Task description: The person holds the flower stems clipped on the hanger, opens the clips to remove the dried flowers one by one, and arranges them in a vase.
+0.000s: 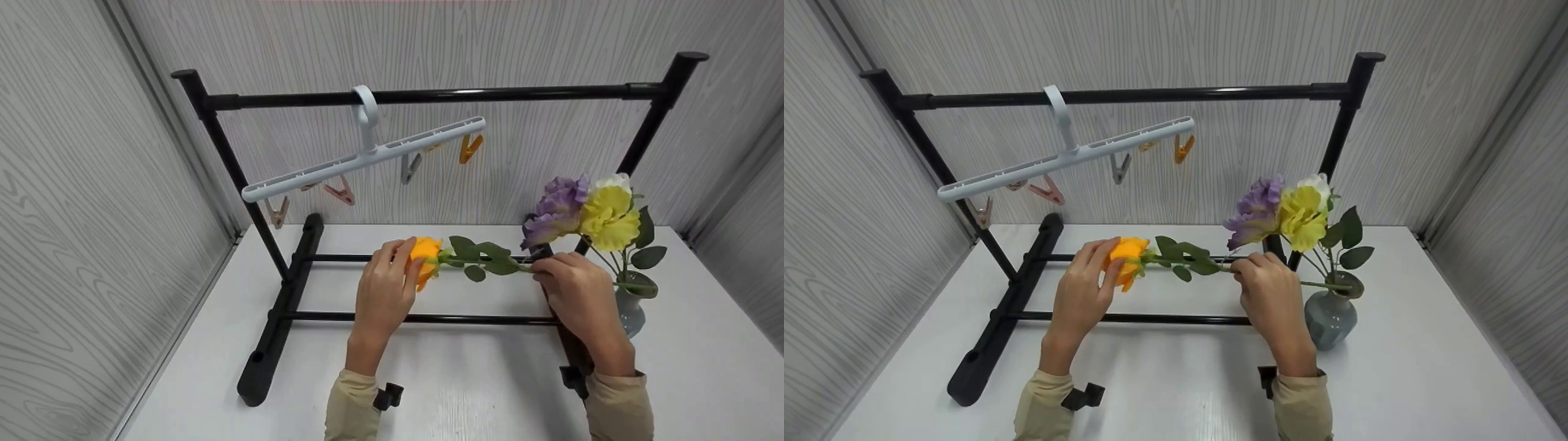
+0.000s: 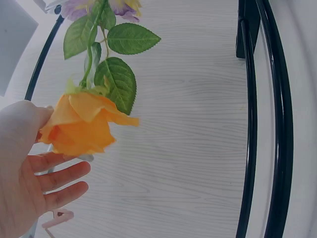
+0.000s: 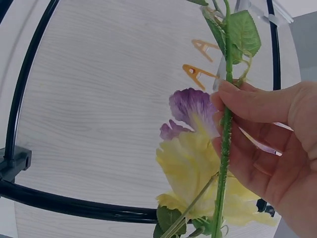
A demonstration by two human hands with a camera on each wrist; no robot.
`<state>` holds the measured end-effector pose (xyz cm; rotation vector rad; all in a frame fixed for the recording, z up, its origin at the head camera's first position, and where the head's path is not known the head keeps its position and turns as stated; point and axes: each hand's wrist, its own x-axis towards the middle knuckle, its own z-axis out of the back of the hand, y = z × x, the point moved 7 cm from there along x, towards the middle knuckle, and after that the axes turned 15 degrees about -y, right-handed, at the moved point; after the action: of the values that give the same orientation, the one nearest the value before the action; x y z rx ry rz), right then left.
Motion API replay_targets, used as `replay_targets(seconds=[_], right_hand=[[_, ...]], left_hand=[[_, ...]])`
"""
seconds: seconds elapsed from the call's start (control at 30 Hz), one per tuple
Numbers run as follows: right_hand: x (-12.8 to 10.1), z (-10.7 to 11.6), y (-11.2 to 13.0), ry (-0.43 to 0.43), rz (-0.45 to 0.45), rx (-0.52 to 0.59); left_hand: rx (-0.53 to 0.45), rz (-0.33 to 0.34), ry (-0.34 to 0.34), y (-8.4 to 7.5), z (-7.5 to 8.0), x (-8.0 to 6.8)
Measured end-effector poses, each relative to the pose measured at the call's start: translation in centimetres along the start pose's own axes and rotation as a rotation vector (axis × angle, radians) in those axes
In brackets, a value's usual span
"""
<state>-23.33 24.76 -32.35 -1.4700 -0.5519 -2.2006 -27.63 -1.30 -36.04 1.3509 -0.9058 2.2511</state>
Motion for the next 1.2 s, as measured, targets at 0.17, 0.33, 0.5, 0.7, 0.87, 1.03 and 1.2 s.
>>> replay_targets(seconds=[0.17,0.33,0.5,0.7,0.87,1.03,1.2], right_hand=[[0.0,0.5,-0.7,-0.065,-0.013,0.014],[0.1,1.2,-1.3,-0.136,-0.043,0.024],[0.2,2.0,-2.0,-0.216,-0.099,0.057],[0.3,3.6,-3.3,-0.352,-0.181,0.080],[0.2,5.0,-4.8,-0.492,-0.313,0.132],[-0.2,6.5,-6.3,-0.608,-0.475,0.159],[-1.0,7.7,-7.8,-0.732,-0.666,0.277]], left_hand=[[0.033,0.027,0.000,0.7,0.4,0.0],[0.046,0.029,-0.010,1.0,0.5,0.0],[0.041,0.008,-0.026,0.8,0.4,0.0],[0.037,0.003,-0.025,0.8,0.1,-0.2],[0.044,-0.002,-0.019,0.9,-0.1,-0.4],[0.046,-0.002,-0.008,0.9,-0.2,-0.5],[0.035,-0.006,-0.002,0.9,-0.4,-0.5]])
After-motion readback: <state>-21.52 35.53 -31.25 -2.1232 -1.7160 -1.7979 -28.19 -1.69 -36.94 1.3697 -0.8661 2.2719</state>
